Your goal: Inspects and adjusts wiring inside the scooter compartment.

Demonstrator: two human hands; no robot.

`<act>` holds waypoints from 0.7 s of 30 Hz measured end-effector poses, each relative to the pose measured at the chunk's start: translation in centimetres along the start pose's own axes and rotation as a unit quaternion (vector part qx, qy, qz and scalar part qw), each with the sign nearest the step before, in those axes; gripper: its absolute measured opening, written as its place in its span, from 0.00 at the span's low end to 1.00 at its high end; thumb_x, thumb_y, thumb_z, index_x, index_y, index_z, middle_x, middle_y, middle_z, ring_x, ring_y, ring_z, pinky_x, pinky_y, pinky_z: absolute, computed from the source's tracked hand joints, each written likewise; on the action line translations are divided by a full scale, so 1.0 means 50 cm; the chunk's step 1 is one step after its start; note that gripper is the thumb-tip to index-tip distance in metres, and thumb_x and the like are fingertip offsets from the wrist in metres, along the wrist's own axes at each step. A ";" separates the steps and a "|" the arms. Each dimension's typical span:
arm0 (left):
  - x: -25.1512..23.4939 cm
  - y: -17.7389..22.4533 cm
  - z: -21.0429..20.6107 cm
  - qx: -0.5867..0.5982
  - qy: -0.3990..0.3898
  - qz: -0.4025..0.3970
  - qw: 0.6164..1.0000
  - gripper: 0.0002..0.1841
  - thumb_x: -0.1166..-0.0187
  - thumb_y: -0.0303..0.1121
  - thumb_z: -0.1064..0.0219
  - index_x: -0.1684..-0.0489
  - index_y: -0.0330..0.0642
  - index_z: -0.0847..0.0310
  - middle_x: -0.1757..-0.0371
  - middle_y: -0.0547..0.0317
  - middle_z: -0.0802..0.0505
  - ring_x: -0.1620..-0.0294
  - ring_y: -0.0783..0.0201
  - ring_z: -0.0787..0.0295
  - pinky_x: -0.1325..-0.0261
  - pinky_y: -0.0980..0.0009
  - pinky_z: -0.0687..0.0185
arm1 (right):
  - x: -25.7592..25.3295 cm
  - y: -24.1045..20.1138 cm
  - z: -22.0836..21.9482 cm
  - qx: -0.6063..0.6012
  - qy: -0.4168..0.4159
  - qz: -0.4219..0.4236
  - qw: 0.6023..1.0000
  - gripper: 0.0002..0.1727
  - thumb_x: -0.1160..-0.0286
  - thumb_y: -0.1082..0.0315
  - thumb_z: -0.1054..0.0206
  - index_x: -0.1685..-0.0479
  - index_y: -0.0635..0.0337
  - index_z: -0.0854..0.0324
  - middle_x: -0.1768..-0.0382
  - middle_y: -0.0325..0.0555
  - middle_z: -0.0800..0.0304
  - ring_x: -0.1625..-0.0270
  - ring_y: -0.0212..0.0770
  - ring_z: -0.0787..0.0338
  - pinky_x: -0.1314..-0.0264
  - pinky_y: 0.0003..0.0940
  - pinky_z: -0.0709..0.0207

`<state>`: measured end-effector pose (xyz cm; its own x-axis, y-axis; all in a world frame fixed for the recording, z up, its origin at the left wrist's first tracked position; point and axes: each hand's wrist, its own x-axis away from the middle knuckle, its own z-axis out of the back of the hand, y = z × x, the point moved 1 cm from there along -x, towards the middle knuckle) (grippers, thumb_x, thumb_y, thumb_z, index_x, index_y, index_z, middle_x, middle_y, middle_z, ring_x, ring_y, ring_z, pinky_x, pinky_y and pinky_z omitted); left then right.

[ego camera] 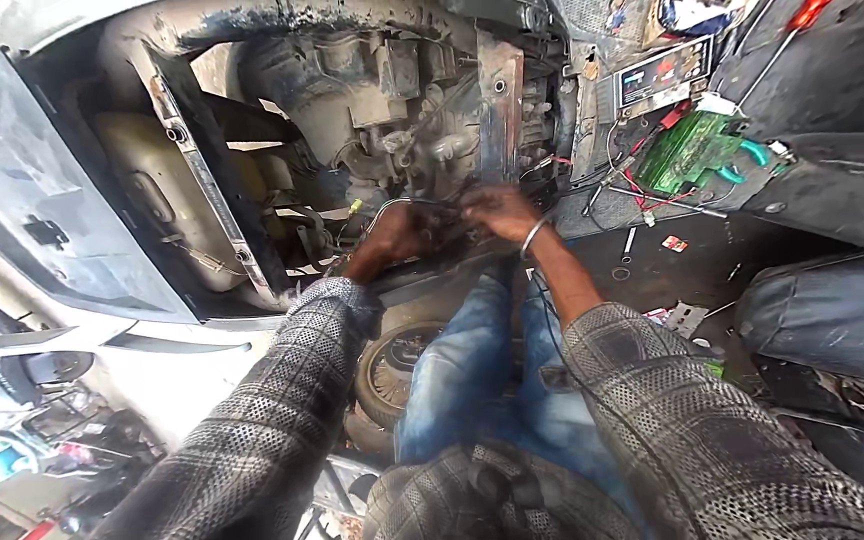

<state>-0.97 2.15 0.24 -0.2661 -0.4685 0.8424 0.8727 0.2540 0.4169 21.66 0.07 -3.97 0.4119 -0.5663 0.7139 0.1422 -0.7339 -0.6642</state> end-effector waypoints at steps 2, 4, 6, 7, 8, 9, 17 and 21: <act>0.011 0.005 -0.005 -0.001 0.009 -0.045 0.999 0.15 0.39 0.30 0.16 0.55 0.39 0.10 0.55 0.48 0.07 0.53 0.53 0.10 0.42 0.46 0.16 | -0.008 -0.011 -0.008 0.129 -0.063 0.026 0.989 0.15 0.17 0.72 0.37 0.36 0.61 0.14 0.46 0.56 0.08 0.49 0.46 0.07 0.40 0.47 0.15; 0.020 0.015 -0.008 0.000 0.011 -0.076 0.997 0.10 0.36 0.25 0.20 0.58 0.39 0.09 0.50 0.49 0.07 0.47 0.54 0.10 0.37 0.50 0.16 | -0.020 -0.017 -0.020 0.218 -0.098 0.052 0.970 0.17 0.20 0.73 0.36 0.36 0.56 0.11 0.39 0.56 0.08 0.36 0.53 0.10 0.27 0.57 0.22; 0.026 0.015 -0.012 0.006 0.030 -0.089 0.996 0.07 0.35 0.23 0.21 0.62 0.38 0.08 0.46 0.49 0.06 0.42 0.55 0.11 0.31 0.52 0.18 | -0.030 -0.014 -0.032 0.267 -0.116 0.064 0.955 0.19 0.20 0.73 0.37 0.34 0.51 0.11 0.34 0.55 0.10 0.28 0.56 0.14 0.22 0.62 0.28; 0.026 0.012 -0.012 0.014 0.043 -0.092 0.995 0.05 0.34 0.22 0.21 0.64 0.38 0.08 0.46 0.49 0.07 0.41 0.56 0.11 0.31 0.54 0.18 | -0.032 -0.011 -0.035 0.275 -0.120 0.065 0.952 0.20 0.19 0.73 0.38 0.33 0.50 0.12 0.33 0.55 0.11 0.27 0.56 0.15 0.21 0.63 0.30; 0.026 0.011 -0.013 0.022 0.056 -0.084 0.995 0.05 0.33 0.21 0.23 0.64 0.37 0.08 0.45 0.49 0.07 0.40 0.57 0.11 0.31 0.55 0.18 | -0.033 -0.010 -0.036 0.280 -0.119 0.065 0.950 0.20 0.19 0.73 0.39 0.32 0.49 0.12 0.32 0.54 0.11 0.26 0.56 0.16 0.21 0.63 0.30; 0.026 0.014 -0.014 0.025 0.072 -0.072 0.994 0.04 0.31 0.19 0.26 0.64 0.37 0.08 0.45 0.50 0.06 0.40 0.57 0.10 0.30 0.55 0.17 | -0.032 -0.009 -0.037 0.287 -0.117 0.064 0.948 0.22 0.19 0.73 0.39 0.31 0.47 0.13 0.32 0.53 0.11 0.25 0.56 0.16 0.21 0.63 0.30; 0.025 0.054 -0.032 -0.049 0.156 0.018 0.986 0.05 0.35 0.25 0.23 0.64 0.41 0.07 0.41 0.39 0.17 0.33 0.43 0.22 0.28 0.50 0.26 | -0.036 -0.022 -0.065 0.363 -0.115 0.003 0.925 0.24 0.28 0.68 0.32 0.30 0.47 0.14 0.35 0.56 0.10 0.29 0.60 0.14 0.29 0.68 0.27; 0.022 0.053 -0.016 -0.049 0.089 0.014 0.995 0.05 0.32 0.27 0.23 0.61 0.41 0.06 0.42 0.39 0.14 0.36 0.45 0.19 0.31 0.49 0.23 | -0.060 -0.036 -0.049 0.412 -0.164 -0.001 0.896 0.19 0.29 0.62 0.25 0.39 0.55 0.10 0.42 0.60 0.09 0.35 0.62 0.12 0.33 0.69 0.24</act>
<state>1.39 1.65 2.00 -0.1733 -0.6065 0.7760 0.9166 0.1888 0.3523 17.96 2.17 -4.38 0.6332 -0.3255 0.7022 0.7049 -0.1321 -0.6969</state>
